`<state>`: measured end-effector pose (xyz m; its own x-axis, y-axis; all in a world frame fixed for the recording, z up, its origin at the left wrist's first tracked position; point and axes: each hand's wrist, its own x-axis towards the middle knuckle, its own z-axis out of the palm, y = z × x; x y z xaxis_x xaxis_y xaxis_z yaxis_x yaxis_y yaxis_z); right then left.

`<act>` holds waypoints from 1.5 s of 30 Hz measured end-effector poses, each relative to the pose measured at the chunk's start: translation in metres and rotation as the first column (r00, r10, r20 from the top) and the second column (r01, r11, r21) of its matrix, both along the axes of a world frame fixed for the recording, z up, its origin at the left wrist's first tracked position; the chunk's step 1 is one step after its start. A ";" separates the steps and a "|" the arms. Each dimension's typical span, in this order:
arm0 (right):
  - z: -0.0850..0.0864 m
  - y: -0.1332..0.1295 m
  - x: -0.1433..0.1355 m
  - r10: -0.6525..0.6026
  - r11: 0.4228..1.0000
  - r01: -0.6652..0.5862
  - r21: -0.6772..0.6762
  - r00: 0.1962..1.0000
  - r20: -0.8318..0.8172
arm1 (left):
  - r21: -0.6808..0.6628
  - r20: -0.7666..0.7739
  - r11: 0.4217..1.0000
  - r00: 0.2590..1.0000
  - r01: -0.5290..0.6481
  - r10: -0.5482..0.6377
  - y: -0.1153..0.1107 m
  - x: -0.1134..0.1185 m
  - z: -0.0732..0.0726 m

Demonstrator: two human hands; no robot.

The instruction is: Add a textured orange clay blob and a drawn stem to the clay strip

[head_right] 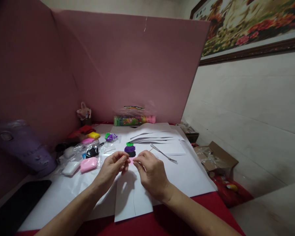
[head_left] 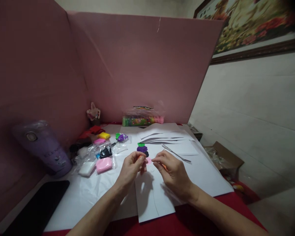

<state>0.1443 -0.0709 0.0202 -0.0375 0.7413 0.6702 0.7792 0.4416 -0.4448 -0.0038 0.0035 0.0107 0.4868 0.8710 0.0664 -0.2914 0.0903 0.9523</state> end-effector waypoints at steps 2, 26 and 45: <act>0.009 0.000 -0.005 -0.004 0.996 0.000 -0.088 0.999 -0.044 | -0.039 0.031 0.999 0.999 0.035 -0.034 0.001 -0.001 -0.001; -0.016 0.003 -0.008 0.109 0.994 -0.112 -0.004 0.978 -0.179 | 0.013 -0.133 0.984 0.976 0.175 -0.172 0.000 -0.003 0.000; -0.021 0.005 -0.006 0.086 0.972 -0.183 -0.149 0.862 -0.500 | -0.009 -0.062 0.993 0.992 0.114 -0.114 0.004 0.002 -0.012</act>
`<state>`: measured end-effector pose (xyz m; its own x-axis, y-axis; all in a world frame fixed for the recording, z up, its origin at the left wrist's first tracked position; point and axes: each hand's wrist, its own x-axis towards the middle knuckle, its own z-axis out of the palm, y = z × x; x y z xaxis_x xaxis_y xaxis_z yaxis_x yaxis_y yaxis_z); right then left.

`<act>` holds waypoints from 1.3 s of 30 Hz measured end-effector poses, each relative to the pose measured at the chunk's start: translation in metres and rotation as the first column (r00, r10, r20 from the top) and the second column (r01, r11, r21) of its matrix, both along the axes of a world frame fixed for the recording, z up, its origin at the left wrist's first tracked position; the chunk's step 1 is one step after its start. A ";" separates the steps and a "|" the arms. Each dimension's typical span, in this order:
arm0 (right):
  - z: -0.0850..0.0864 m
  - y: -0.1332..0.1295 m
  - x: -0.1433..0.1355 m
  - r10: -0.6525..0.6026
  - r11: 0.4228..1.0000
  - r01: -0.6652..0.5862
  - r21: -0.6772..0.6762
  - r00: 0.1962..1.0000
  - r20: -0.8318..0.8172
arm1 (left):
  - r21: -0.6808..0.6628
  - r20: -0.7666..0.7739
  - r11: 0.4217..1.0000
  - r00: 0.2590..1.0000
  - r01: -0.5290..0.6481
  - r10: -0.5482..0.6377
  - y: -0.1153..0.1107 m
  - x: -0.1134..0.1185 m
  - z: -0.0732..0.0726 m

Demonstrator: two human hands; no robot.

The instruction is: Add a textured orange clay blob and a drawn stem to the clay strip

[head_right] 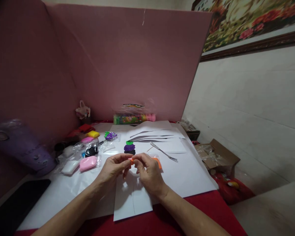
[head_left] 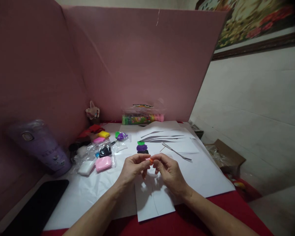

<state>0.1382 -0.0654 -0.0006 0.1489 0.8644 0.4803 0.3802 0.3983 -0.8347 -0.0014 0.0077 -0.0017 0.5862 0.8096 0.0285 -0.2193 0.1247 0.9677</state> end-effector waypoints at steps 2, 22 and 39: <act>0.001 0.000 0.000 0.006 0.999 -0.012 0.053 0.996 0.094 | 0.023 -0.037 0.999 0.999 0.022 -0.021 -0.001 0.000 0.000; -0.002 0.004 0.003 -0.064 0.997 0.059 -0.049 0.993 -0.104 | 0.009 0.045 0.999 0.998 -0.046 0.046 -0.003 0.001 0.003; 0.004 -0.003 -0.004 -0.139 0.990 0.132 0.048 0.975 0.174 | 0.511 -0.147 0.849 0.960 -0.133 0.239 -0.011 0.002 -0.005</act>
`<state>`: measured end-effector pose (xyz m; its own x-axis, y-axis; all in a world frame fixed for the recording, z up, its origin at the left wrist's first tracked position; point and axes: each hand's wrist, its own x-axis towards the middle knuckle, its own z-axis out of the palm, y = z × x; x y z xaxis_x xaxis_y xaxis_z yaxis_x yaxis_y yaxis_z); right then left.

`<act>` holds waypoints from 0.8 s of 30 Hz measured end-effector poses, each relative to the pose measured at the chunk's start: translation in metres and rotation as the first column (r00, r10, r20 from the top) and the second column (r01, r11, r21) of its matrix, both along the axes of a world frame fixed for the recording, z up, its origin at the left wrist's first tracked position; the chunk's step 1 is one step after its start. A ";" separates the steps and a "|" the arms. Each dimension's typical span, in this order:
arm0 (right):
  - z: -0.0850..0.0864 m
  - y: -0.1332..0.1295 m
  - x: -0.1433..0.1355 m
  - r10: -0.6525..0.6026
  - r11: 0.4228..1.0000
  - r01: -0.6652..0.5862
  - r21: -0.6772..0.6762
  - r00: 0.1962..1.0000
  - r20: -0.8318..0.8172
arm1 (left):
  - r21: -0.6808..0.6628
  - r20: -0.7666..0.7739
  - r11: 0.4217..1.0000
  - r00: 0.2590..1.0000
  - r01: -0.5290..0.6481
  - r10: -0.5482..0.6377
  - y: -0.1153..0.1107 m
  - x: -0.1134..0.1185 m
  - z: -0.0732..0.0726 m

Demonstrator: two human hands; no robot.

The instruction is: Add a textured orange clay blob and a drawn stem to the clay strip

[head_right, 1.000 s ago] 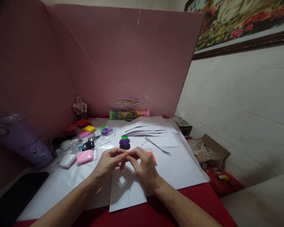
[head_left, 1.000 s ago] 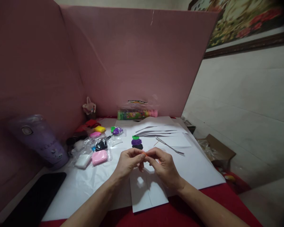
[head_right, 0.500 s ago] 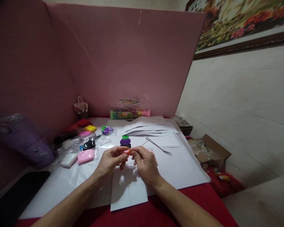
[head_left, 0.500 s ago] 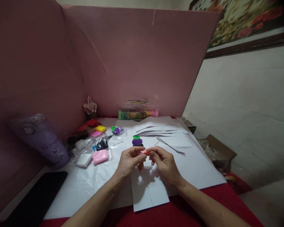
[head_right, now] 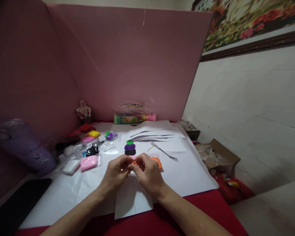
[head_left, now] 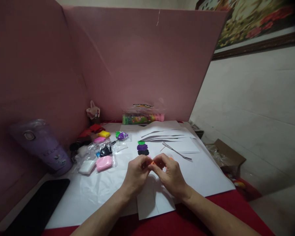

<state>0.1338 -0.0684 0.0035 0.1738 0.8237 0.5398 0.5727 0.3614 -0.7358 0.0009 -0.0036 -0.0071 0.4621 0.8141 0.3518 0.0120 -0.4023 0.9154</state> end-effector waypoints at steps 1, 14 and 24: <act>0.001 0.000 0.000 0.001 1.000 -0.002 -0.025 1.000 -0.026 | 0.009 0.001 1.000 1.000 0.016 -0.016 -0.001 0.000 0.001; 0.000 0.001 0.004 0.050 0.998 -0.051 0.031 0.998 0.042 | -0.431 0.245 0.877 0.963 0.212 -0.112 0.007 -0.002 0.010; -0.007 0.008 0.007 0.101 0.980 -0.151 -0.132 0.939 -0.328 | -0.266 0.057 0.964 0.998 0.007 0.009 0.004 0.000 0.009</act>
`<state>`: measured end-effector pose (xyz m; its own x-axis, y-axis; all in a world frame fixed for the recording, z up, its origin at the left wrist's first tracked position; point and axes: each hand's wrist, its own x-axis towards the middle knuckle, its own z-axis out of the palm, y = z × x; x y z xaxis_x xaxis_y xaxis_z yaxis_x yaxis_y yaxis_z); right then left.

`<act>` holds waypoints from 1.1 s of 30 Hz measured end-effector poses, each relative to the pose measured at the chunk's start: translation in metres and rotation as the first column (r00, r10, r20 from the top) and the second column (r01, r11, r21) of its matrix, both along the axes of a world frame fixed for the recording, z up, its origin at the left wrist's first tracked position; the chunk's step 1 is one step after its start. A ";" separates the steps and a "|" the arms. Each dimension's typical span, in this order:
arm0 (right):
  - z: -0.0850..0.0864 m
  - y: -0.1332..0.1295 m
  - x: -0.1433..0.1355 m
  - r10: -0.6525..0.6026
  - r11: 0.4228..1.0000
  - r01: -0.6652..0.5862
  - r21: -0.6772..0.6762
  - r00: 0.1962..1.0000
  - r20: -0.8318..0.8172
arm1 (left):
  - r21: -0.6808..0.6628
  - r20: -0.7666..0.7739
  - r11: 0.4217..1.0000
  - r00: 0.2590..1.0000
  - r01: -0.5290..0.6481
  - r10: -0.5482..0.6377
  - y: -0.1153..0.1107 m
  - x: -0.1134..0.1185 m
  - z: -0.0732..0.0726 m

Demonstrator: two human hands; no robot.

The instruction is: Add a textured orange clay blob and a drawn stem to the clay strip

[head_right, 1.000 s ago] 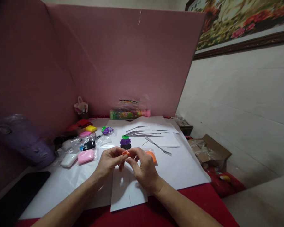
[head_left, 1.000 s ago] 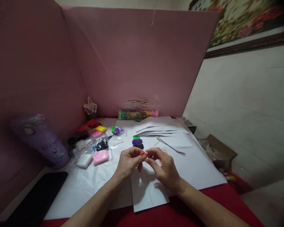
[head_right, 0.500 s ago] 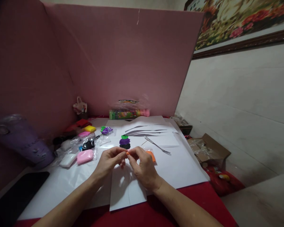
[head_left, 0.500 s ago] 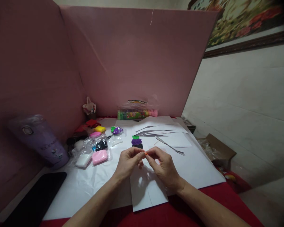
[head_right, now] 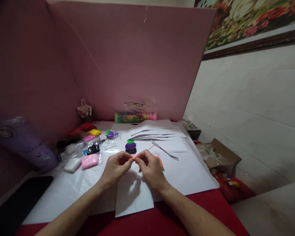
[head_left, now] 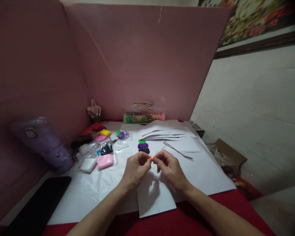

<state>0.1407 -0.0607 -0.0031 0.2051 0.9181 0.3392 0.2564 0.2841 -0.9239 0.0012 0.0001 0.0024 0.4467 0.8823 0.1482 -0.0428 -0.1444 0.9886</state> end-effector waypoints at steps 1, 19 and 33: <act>-0.001 0.002 0.001 -0.005 1.000 0.004 -0.014 0.999 -0.054 | 0.036 -0.004 0.999 1.000 -0.011 0.011 -0.001 0.000 0.000; 0.005 -0.006 0.000 0.004 0.997 -0.011 0.081 0.996 0.093 | -0.002 0.030 0.985 0.984 0.174 -0.174 0.002 -0.002 -0.003; 0.002 0.002 0.003 -0.045 0.999 0.047 0.021 0.995 -0.089 | -0.121 0.237 0.979 0.962 0.166 -0.134 0.005 -0.003 0.000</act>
<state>0.1437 -0.0585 -0.0014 0.2769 0.8992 0.3387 0.1873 0.2952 -0.9369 -0.0014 0.0052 0.0027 0.5444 0.8267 0.1422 -0.2783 0.0180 0.9603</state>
